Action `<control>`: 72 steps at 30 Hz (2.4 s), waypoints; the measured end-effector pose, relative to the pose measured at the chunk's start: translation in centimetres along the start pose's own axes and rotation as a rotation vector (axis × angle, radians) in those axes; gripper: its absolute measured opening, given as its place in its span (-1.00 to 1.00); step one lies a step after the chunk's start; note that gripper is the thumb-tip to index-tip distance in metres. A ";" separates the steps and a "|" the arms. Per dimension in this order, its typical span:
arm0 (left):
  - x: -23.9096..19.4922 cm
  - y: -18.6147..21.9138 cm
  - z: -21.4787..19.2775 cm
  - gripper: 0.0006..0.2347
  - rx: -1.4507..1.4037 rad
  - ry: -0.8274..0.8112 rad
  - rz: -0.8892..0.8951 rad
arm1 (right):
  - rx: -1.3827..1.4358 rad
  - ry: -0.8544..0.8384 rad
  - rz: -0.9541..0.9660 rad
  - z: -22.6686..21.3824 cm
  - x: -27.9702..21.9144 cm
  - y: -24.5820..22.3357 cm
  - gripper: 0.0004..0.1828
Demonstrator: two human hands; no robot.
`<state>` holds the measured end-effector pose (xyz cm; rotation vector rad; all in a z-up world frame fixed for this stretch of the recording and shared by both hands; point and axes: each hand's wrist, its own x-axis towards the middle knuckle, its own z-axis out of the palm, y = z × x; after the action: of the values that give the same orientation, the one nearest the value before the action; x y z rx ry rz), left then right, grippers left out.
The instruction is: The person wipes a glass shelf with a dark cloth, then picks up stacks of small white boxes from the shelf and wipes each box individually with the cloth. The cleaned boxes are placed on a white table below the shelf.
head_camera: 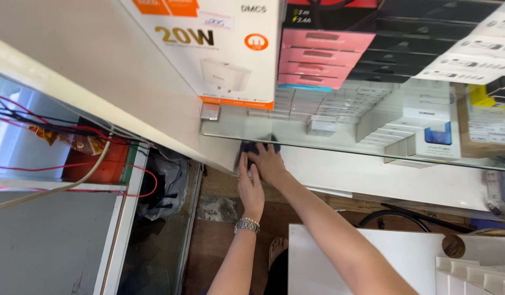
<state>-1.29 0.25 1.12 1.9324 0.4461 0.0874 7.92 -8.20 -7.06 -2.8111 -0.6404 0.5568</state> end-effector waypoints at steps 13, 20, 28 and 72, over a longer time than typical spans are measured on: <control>0.2 0.1 1.6 -0.62 -0.033 0.023 0.019 | -0.024 -0.098 0.114 -2.6 -7.4 2.9 -0.37; 0.4 -1.6 7.8 -0.66 0.192 -0.291 0.151 | 0.072 0.205 0.116 -1.5 -10.9 8.8 -0.32; -2.5 0.1 13.3 -0.67 0.159 -0.633 0.046 | 0.390 0.022 0.995 -4.5 -22.6 20.1 -0.27; 1.3 -0.6 6.8 -0.65 0.240 -0.296 -0.058 | 0.054 0.053 0.217 -1.3 -13.2 8.2 -0.24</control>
<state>1.56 -5.01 -2.37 2.1226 0.3244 -0.2995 0.46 -21.54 -4.02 -2.8517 -0.3065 0.5252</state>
